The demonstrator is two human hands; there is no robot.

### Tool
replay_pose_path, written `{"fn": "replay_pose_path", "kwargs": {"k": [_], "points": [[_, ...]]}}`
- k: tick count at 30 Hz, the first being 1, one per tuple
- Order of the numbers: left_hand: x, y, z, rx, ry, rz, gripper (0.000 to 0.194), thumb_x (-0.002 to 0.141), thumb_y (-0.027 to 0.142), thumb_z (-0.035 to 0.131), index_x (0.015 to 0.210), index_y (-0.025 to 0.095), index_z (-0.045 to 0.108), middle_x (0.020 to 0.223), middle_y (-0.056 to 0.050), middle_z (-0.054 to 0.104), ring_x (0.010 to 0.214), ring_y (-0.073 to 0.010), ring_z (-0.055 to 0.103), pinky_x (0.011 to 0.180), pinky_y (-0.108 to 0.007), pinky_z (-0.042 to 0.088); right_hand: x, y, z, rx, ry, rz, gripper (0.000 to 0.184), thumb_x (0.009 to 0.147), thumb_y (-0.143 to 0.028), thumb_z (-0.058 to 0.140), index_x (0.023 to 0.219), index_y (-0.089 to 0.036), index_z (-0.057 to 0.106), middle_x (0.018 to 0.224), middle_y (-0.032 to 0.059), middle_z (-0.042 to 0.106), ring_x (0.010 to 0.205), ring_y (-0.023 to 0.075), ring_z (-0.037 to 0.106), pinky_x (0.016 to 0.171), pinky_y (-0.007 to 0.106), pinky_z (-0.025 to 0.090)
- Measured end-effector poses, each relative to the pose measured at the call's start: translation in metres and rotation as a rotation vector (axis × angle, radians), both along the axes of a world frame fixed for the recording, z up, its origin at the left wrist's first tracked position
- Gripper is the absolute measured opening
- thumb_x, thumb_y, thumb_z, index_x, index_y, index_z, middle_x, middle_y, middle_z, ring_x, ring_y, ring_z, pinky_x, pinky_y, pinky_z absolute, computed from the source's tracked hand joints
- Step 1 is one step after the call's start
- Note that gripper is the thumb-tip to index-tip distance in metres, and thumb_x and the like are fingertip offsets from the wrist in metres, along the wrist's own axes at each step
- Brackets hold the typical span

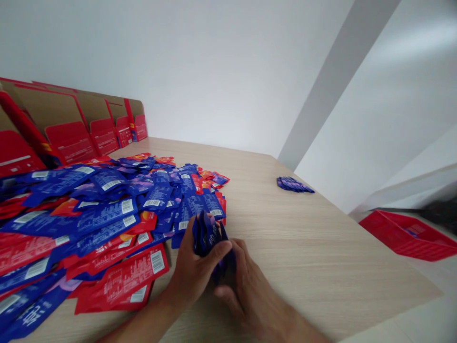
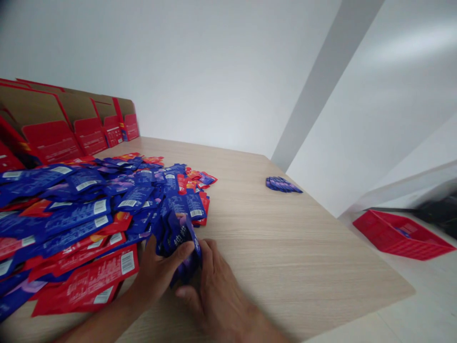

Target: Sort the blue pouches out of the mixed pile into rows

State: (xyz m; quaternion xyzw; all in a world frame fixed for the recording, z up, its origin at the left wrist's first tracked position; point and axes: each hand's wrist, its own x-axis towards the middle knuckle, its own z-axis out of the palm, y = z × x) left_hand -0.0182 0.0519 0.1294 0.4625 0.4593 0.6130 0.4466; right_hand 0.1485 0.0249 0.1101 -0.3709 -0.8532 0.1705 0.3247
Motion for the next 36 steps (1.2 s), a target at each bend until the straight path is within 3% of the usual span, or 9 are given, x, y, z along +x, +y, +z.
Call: {"fn": "replay_pose_path", "kwargs": {"k": [3, 5, 12, 15, 19, 25, 28, 32, 36], "points": [[0.0, -0.005, -0.01, 0.024, 0.05, -0.17, 0.079, 0.058, 0.046, 0.104, 0.127, 0.026, 0.072, 0.111, -0.006, 0.077, 0.105, -0.033, 0.071, 0.094, -0.039, 0.055, 0.003, 0.001, -0.01, 0.031, -0.014, -0.079, 0.061, 0.099, -0.032, 0.071, 0.15, -0.024, 0.039, 0.134, 0.0161, 0.059, 0.122, 0.0345, 0.065, 0.103, 0.055, 0.062], [-0.002, -0.007, -0.015, 0.046, 0.109, -0.277, 0.083, 0.057, 0.042, 0.106, 0.13, 0.026, 0.071, 0.119, -0.008, 0.076, 0.115, -0.0356, 0.069, 0.101, -0.041, 0.053, 0.003, 0.0, -0.017, 0.069, 0.001, -0.147, 0.063, 0.097, -0.027, 0.071, 0.15, -0.026, 0.038, 0.133, 0.0152, 0.061, 0.121, 0.0342, 0.066, 0.101, 0.055, 0.063], [-0.021, 0.006, -0.01, 0.021, 0.292, -0.569, 0.107, 0.064, 0.039, 0.102, 0.159, 0.025, 0.054, 0.163, -0.017, 0.057, 0.155, -0.0425, 0.046, 0.131, -0.055, 0.029, 0.006, -0.001, -0.02, 0.139, -0.034, -0.161, 0.088, 0.101, -0.026, 0.06, 0.171, -0.023, 0.007, 0.156, 0.023, 0.053, 0.142, 0.0378, 0.059, 0.113, 0.058, 0.057], [-0.024, 0.013, -0.009, -0.007, 0.298, -0.549, 0.102, 0.066, 0.039, 0.1, 0.158, 0.026, 0.057, 0.162, -0.016, 0.059, 0.156, -0.0435, 0.046, 0.131, -0.057, 0.027, 0.008, 0.001, -0.019, 0.158, -0.031, -0.159, 0.085, 0.105, -0.033, 0.06, 0.172, -0.022, 0.008, 0.157, 0.0239, 0.053, 0.145, 0.0388, 0.057, 0.114, 0.058, 0.057], [-0.021, 0.015, -0.012, 0.02, 0.22, -0.428, 0.082, 0.066, 0.04, 0.1, 0.142, 0.027, 0.071, 0.133, -0.013, 0.078, 0.133, -0.0421, 0.066, 0.12, -0.053, 0.044, 0.007, 0.004, -0.025, 0.096, 0.02, -0.19, 0.075, 0.109, -0.036, 0.058, 0.17, -0.025, 0.016, 0.153, 0.0217, 0.057, 0.142, 0.0353, 0.061, 0.115, 0.055, 0.058], [-0.011, 0.014, -0.014, -0.065, 0.106, -0.342, 0.064, 0.071, 0.039, 0.098, 0.129, 0.023, 0.076, 0.121, -0.01, 0.082, 0.123, -0.0373, 0.071, 0.113, -0.048, 0.048, -0.001, 0.007, -0.05, 0.159, -0.073, -0.335, 0.092, 0.112, -0.036, 0.051, 0.174, -0.023, -0.014, 0.176, 0.0292, 0.025, 0.163, 0.0437, 0.032, 0.119, 0.066, 0.052], [-0.003, 0.013, -0.011, -0.138, -0.044, -0.321, 0.058, 0.067, 0.04, 0.099, 0.118, 0.02, 0.078, 0.114, -0.011, 0.084, 0.117, -0.0363, 0.073, 0.107, -0.046, 0.052, -0.006, 0.007, -0.05, 0.184, -0.031, -0.35, 0.094, 0.112, -0.039, 0.052, 0.174, -0.021, -0.016, 0.173, 0.0304, 0.032, 0.16, 0.0421, 0.039, 0.116, 0.063, 0.055], [0.007, 0.012, -0.005, -0.216, -0.183, -0.298, 0.058, 0.06, 0.034, 0.102, 0.112, 0.019, 0.079, 0.107, -0.008, 0.085, 0.106, -0.0316, 0.075, 0.097, -0.041, 0.056, -0.016, 0.008, -0.041, 0.194, 0.079, -0.369, 0.086, 0.112, -0.035, 0.052, 0.173, -0.024, -0.007, 0.164, 0.0266, 0.046, 0.153, 0.0364, 0.051, 0.114, 0.06, 0.057], [0.009, 0.011, 0.003, -0.307, -0.326, -0.265, 0.048, 0.059, 0.034, 0.101, 0.1, 0.019, 0.08, 0.097, -0.004, 0.084, 0.094, -0.0245, 0.076, 0.088, -0.035, 0.058, -0.024, 0.008, -0.031, 0.169, 0.058, -0.439, 0.075, 0.109, -0.036, 0.057, 0.171, -0.027, 0.016, 0.171, 0.0251, 0.034, 0.155, 0.0425, 0.045, 0.112, 0.066, 0.056]]}}
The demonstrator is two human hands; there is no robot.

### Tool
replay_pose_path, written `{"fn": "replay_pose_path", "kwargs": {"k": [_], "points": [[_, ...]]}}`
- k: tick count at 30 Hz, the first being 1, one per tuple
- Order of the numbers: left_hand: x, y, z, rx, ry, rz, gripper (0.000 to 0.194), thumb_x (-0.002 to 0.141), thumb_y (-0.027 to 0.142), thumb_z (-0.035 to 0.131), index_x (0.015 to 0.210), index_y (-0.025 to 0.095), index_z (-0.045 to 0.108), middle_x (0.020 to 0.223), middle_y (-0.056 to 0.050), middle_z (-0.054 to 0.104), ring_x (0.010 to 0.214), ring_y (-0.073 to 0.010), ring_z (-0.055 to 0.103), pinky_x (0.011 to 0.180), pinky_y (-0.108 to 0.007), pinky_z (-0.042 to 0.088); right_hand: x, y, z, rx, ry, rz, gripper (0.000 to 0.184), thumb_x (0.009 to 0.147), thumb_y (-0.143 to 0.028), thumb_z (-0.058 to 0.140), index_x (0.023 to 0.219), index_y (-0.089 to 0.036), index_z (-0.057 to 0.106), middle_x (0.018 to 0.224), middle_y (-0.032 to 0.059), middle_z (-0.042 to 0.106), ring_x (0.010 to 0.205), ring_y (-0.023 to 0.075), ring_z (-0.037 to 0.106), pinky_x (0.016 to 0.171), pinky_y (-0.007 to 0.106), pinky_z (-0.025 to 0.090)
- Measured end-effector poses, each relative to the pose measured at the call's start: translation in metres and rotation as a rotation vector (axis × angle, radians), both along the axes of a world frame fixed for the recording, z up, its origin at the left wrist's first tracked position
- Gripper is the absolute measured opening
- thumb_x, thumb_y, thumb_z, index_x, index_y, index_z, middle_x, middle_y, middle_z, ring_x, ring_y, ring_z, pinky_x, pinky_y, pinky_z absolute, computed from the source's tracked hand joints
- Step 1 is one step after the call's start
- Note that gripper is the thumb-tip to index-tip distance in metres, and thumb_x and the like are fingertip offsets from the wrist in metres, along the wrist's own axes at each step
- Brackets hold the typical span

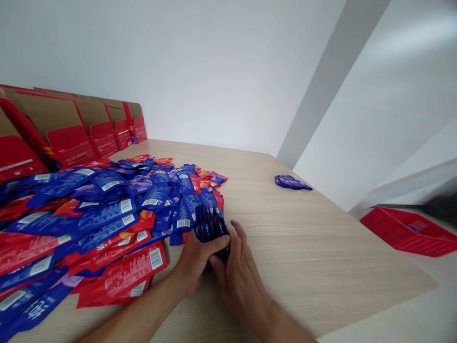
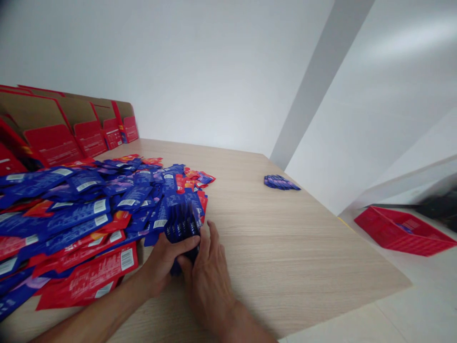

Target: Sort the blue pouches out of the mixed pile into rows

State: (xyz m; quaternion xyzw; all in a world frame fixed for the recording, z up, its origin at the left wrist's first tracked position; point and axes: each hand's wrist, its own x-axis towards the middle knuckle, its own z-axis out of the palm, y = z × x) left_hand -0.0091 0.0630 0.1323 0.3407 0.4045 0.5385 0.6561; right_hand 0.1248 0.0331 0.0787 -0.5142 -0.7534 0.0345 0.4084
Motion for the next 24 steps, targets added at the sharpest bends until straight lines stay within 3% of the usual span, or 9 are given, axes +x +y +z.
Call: {"fn": "replay_pose_path", "kwargs": {"k": [2, 5, 9, 12, 16, 19, 22, 24], "points": [[-0.002, 0.0, 0.003, -0.059, -0.064, 0.022, 0.049, 0.058, 0.037, 0.101, 0.099, 0.02, 0.08, 0.093, -0.002, 0.083, 0.086, -0.0217, 0.076, 0.082, -0.033, 0.06, -0.001, -0.002, 0.007, -0.033, -0.011, 0.018, 0.075, 0.106, -0.039, 0.061, 0.169, -0.03, 0.023, 0.17, 0.0233, 0.033, 0.15, 0.0441, 0.048, 0.111, 0.068, 0.056], [-0.005, 0.0, 0.003, -0.152, -0.136, 0.034, 0.052, 0.055, 0.039, 0.102, 0.098, 0.02, 0.079, 0.087, -0.001, 0.082, 0.077, -0.0208, 0.076, 0.074, -0.033, 0.061, 0.0, -0.008, 0.016, -0.012, -0.032, 0.097, 0.091, 0.1, -0.044, 0.07, 0.171, -0.029, 0.016, 0.158, 0.0235, 0.045, 0.143, 0.0451, 0.052, 0.111, 0.072, 0.054], [-0.007, 0.0, 0.003, -0.216, -0.202, 0.015, 0.055, 0.052, 0.038, 0.104, 0.096, 0.017, 0.081, 0.089, -0.005, 0.083, 0.076, -0.0219, 0.077, 0.074, -0.034, 0.063, 0.004, -0.013, 0.015, 0.099, -0.098, 0.154, 0.094, 0.098, -0.039, 0.071, 0.168, -0.02, 0.011, 0.155, 0.0279, 0.043, 0.151, 0.05, 0.039, 0.113, 0.079, 0.046], [-0.008, -0.001, 0.005, -0.201, -0.237, -0.023, 0.058, 0.05, 0.035, 0.106, 0.099, 0.017, 0.083, 0.094, -0.006, 0.085, 0.081, -0.0229, 0.079, 0.077, -0.033, 0.065, 0.005, -0.013, 0.011, 0.089, -0.111, 0.169, 0.088, 0.102, -0.041, 0.067, 0.166, -0.018, 0.011, 0.159, 0.0315, 0.036, 0.153, 0.0502, 0.037, 0.111, 0.075, 0.051], [-0.009, -0.004, 0.006, -0.198, -0.253, -0.074, 0.056, 0.048, 0.027, 0.107, 0.097, 0.015, 0.083, 0.088, -0.007, 0.084, 0.076, -0.023, 0.078, 0.071, -0.032, 0.065, 0.009, -0.012, 0.014, 0.065, -0.14, 0.17, 0.087, 0.103, -0.045, 0.066, 0.166, -0.016, 0.013, 0.158, 0.0323, 0.04, 0.151, 0.0494, 0.043, 0.112, 0.072, 0.053], [-0.008, -0.005, 0.006, -0.224, -0.261, -0.07, 0.05, 0.051, 0.024, 0.106, 0.095, 0.015, 0.082, 0.081, -0.006, 0.083, 0.069, -0.0226, 0.077, 0.064, -0.031, 0.064, 0.013, -0.012, 0.021, 0.07, -0.127, 0.2, 0.098, 0.098, -0.047, 0.074, 0.167, -0.018, 0.01, 0.156, 0.0303, 0.042, 0.148, 0.0473, 0.049, 0.112, 0.069, 0.055], [-0.005, -0.004, 0.006, -0.246, -0.291, -0.013, 0.041, 0.059, 0.021, 0.102, 0.094, 0.015, 0.082, 0.08, -0.004, 0.082, 0.067, -0.0203, 0.077, 0.062, -0.029, 0.064, 0.014, -0.013, 0.023, 0.111, -0.089, 0.251, 0.109, 0.091, -0.035, 0.08, 0.169, -0.017, 0.005, 0.16, 0.03, 0.037, 0.151, 0.0442, 0.046, 0.113, 0.064, 0.057], [-0.003, -0.002, 0.008, -0.26, -0.317, 0.032, 0.029, 0.068, 0.017, 0.096, 0.093, 0.014, 0.081, 0.081, -0.004, 0.082, 0.067, -0.0181, 0.077, 0.063, -0.027, 0.065, 0.013, -0.013, 0.021, 0.151, -0.116, 0.275, 0.102, 0.088, -0.018, 0.075, 0.168, -0.017, 0.011, 0.164, 0.0289, 0.033, 0.156, 0.0418, 0.04, 0.115, 0.062, 0.055]]}}
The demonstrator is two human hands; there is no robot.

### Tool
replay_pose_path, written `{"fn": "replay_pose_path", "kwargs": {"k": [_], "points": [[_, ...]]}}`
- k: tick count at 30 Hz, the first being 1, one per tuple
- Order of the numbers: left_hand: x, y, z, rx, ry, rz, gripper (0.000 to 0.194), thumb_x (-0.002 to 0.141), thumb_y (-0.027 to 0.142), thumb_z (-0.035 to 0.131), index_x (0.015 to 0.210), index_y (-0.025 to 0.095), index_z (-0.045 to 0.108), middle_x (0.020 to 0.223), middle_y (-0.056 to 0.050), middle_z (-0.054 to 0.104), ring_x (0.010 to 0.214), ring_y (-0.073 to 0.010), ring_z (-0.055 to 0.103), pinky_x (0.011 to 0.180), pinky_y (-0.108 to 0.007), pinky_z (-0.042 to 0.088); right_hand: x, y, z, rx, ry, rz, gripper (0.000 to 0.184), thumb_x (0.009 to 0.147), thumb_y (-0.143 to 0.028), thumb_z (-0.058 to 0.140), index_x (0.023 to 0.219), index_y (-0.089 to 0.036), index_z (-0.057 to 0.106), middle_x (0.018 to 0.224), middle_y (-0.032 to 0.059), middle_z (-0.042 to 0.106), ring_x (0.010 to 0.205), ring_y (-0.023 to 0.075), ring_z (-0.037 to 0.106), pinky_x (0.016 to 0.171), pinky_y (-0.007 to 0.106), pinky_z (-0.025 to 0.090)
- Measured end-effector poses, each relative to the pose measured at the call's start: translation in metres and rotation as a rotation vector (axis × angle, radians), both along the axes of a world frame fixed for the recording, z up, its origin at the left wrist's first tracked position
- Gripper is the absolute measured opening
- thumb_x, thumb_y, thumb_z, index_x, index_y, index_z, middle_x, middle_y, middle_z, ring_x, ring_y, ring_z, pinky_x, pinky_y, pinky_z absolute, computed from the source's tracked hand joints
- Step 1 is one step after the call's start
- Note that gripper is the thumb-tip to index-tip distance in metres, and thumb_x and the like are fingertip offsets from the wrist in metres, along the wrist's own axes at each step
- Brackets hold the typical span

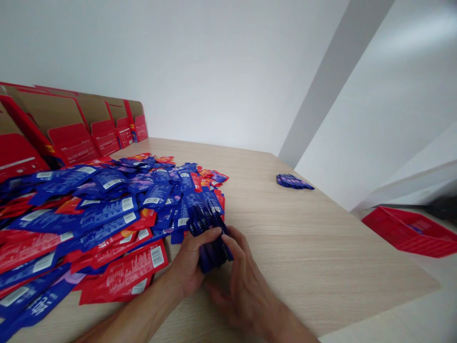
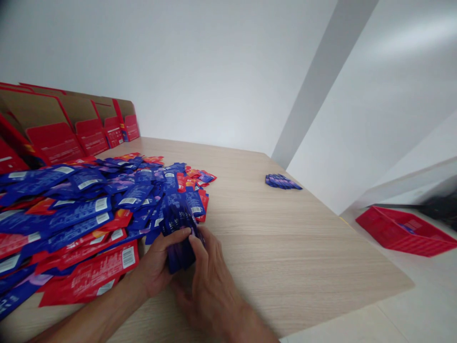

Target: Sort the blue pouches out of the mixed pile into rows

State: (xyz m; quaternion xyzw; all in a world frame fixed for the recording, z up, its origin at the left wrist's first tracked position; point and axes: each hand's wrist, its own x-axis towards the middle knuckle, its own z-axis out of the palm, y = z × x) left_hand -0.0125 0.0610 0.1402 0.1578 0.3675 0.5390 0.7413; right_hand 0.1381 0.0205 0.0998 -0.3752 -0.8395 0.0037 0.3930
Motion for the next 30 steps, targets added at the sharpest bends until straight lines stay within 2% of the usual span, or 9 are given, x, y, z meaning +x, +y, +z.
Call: {"fn": "replay_pose_path", "kwargs": {"k": [2, 4, 7, 10, 16, 20, 23, 27, 30], "points": [[0.002, 0.002, 0.003, -0.025, -0.019, 0.026, 0.014, 0.08, 0.013, 0.088, 0.092, 0.013, 0.081, 0.08, -0.004, 0.082, 0.065, -0.0164, 0.076, 0.062, -0.025, 0.064, -0.002, 0.001, -0.002, 0.052, -0.058, -0.004, 0.093, 0.084, -0.005, 0.067, 0.165, -0.018, 0.024, 0.169, 0.0273, 0.028, 0.161, 0.04, 0.033, 0.118, 0.062, 0.053], [0.003, 0.001, 0.008, -0.047, -0.038, 0.042, 0.002, 0.089, 0.012, 0.081, 0.091, 0.013, 0.081, 0.079, -0.003, 0.081, 0.063, -0.015, 0.075, 0.06, -0.024, 0.063, -0.005, 0.002, -0.001, 0.095, -0.119, -0.034, 0.085, 0.082, -0.002, 0.063, 0.161, -0.018, 0.037, 0.173, 0.0247, 0.023, 0.163, 0.0395, 0.028, 0.119, 0.06, 0.053], [0.003, -0.002, 0.016, -0.056, -0.083, 0.046, 0.016, 0.102, 0.027, 0.072, 0.097, 0.015, 0.082, 0.082, -0.005, 0.082, 0.068, -0.0168, 0.077, 0.066, -0.026, 0.065, -0.006, 0.004, 0.004, 0.148, -0.158, -0.072, 0.077, 0.083, -0.005, 0.065, 0.157, -0.02, 0.048, 0.176, 0.0205, 0.02, 0.163, 0.0393, 0.026, 0.121, 0.058, 0.052], [0.002, -0.007, 0.022, -0.052, -0.189, 0.017, 0.035, 0.109, 0.042, 0.059, 0.108, 0.015, 0.082, 0.09, -0.008, 0.083, 0.08, -0.0208, 0.08, 0.081, -0.032, 0.067, -0.001, 0.005, 0.009, 0.196, -0.141, -0.062, 0.077, 0.084, -0.008, 0.064, 0.158, -0.02, 0.048, 0.176, 0.0188, 0.019, 0.162, 0.0388, 0.029, 0.121, 0.06, 0.051], [0.004, -0.009, 0.018, -0.013, -0.323, -0.076, 0.041, 0.109, 0.046, 0.057, 0.11, 0.014, 0.083, 0.098, -0.01, 0.084, 0.096, -0.0237, 0.081, 0.1, -0.036, 0.063, 0.007, 0.007, 0.008, 0.196, -0.124, -0.047, 0.082, 0.083, -0.012, 0.064, 0.162, -0.02, 0.045, 0.177, 0.0183, 0.018, 0.161, 0.0415, 0.03, 0.12, 0.065, 0.05], [0.005, -0.009, 0.019, -0.034, -0.283, -0.037, 0.034, 0.109, 0.038, 0.059, 0.103, 0.014, 0.083, 0.097, -0.01, 0.084, 0.099, -0.0232, 0.081, 0.103, -0.035, 0.061, 0.004, 0.01, 0.004, 0.244, -0.102, -0.085, 0.077, 0.085, -0.01, 0.065, 0.16, -0.022, 0.048, 0.173, 0.0196, 0.027, 0.157, 0.0402, 0.037, 0.116, 0.063, 0.055], [0.007, -0.012, 0.023, -0.062, -0.261, 0.014, 0.028, 0.109, 0.032, 0.06, 0.106, 0.016, 0.083, 0.096, -0.006, 0.084, 0.1, -0.0211, 0.08, 0.105, -0.032, 0.06, 0.002, 0.01, 0.004, 0.267, -0.089, -0.106, 0.071, 0.087, -0.011, 0.065, 0.157, -0.022, 0.052, 0.169, 0.02, 0.033, 0.155, 0.0391, 0.04, 0.115, 0.06, 0.056], [0.013, -0.016, 0.024, -0.068, -0.292, -0.065, 0.029, 0.109, 0.035, 0.059, 0.112, 0.018, 0.082, 0.099, -0.006, 0.084, 0.106, -0.0213, 0.08, 0.107, -0.032, 0.06, 0.004, 0.009, 0.007, 0.288, -0.04, -0.123, 0.068, 0.088, -0.014, 0.063, 0.154, -0.022, 0.055, 0.168, 0.02, 0.035, 0.153, 0.0386, 0.044, 0.114, 0.061, 0.057], [0.018, -0.018, 0.021, -0.047, -0.295, -0.102, 0.027, 0.108, 0.034, 0.06, 0.112, 0.018, 0.082, 0.103, -0.007, 0.084, 0.11, -0.0223, 0.079, 0.109, -0.033, 0.058, 0.007, 0.009, 0.009, 0.313, -0.01, -0.159, 0.059, 0.092, -0.014, 0.065, 0.15, -0.024, 0.059, 0.163, 0.0193, 0.043, 0.148, 0.0355, 0.05, 0.111, 0.057, 0.06]]}}
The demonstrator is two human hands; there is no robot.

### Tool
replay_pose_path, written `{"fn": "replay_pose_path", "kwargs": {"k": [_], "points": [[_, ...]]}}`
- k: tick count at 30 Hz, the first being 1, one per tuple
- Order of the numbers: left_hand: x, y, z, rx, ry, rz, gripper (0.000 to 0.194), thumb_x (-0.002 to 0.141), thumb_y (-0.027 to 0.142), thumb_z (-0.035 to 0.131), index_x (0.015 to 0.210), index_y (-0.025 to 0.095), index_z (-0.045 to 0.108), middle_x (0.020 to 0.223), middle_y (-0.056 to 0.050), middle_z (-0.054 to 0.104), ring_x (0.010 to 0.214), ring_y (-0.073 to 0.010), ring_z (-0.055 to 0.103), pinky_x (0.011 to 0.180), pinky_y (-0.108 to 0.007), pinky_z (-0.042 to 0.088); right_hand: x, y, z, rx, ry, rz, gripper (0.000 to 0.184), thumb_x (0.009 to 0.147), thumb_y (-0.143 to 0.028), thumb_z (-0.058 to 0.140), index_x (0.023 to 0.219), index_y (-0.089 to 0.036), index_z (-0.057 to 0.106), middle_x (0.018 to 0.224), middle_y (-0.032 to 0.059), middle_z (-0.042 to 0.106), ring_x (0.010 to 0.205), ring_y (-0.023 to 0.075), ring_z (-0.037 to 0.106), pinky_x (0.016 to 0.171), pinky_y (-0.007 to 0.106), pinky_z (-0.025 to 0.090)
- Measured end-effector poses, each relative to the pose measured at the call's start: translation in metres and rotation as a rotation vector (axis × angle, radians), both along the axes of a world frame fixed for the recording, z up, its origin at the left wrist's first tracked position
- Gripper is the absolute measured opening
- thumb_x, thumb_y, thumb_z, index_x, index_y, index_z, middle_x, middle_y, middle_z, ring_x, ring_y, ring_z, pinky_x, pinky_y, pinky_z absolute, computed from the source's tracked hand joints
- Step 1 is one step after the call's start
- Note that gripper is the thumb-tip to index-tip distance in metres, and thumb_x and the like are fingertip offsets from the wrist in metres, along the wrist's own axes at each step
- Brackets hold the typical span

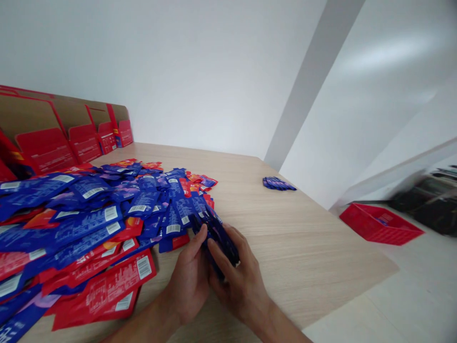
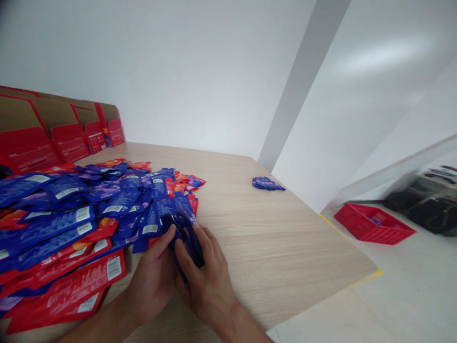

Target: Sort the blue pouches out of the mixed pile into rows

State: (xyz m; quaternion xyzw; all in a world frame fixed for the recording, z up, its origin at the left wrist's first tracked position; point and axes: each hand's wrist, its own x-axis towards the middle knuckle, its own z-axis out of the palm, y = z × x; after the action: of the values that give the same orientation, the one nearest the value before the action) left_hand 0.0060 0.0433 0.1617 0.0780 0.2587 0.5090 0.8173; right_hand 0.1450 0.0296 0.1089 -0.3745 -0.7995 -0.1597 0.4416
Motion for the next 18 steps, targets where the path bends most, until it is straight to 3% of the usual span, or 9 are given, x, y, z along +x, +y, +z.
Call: {"fn": "replay_pose_path", "kwargs": {"k": [4, 8, 13, 18], "points": [[0.006, 0.0, -0.004, 0.043, 0.031, -0.031, 0.031, 0.109, 0.035, 0.059, 0.121, 0.017, 0.08, 0.114, -0.009, 0.083, 0.118, -0.0243, 0.076, 0.112, -0.036, 0.056, 0.006, 0.001, 0.0, -0.017, 0.021, -0.038, 0.052, 0.097, -0.014, 0.068, 0.147, -0.026, 0.063, 0.157, 0.0181, 0.049, 0.143, 0.0322, 0.057, 0.109, 0.049, 0.063], [0.011, -0.001, -0.015, 0.131, 0.016, -0.096, 0.032, 0.107, 0.037, 0.061, 0.123, 0.017, 0.08, 0.119, -0.01, 0.082, 0.126, -0.0267, 0.071, 0.116, -0.039, 0.053, 0.018, 0.002, -0.001, -0.049, 0.077, -0.013, 0.06, 0.098, -0.011, 0.062, 0.155, -0.031, 0.059, 0.157, 0.0145, 0.051, 0.14, 0.0291, 0.061, 0.105, 0.042, 0.065], [0.02, -0.001, -0.033, 0.233, 0.018, -0.202, 0.044, 0.098, 0.046, 0.075, 0.133, 0.018, 0.075, 0.128, -0.01, 0.08, 0.137, -0.0294, 0.064, 0.118, -0.039, 0.05, 0.037, 0.002, 0.002, -0.097, 0.094, 0.029, 0.066, 0.098, -0.007, 0.061, 0.159, -0.034, 0.055, 0.152, 0.0131, 0.057, 0.135, 0.0264, 0.066, 0.103, 0.041, 0.066], [0.024, 0.002, -0.039, 0.166, 0.015, -0.183, 0.039, 0.098, 0.045, 0.075, 0.126, 0.017, 0.077, 0.127, -0.01, 0.08, 0.136, -0.0289, 0.064, 0.116, -0.038, 0.049, 0.042, 0.001, 0.002, -0.104, 0.007, 0.032, 0.056, 0.101, -0.014, 0.063, 0.156, -0.029, 0.06, 0.153, 0.0158, 0.057, 0.14, 0.0298, 0.063, 0.108, 0.045, 0.064]]}}
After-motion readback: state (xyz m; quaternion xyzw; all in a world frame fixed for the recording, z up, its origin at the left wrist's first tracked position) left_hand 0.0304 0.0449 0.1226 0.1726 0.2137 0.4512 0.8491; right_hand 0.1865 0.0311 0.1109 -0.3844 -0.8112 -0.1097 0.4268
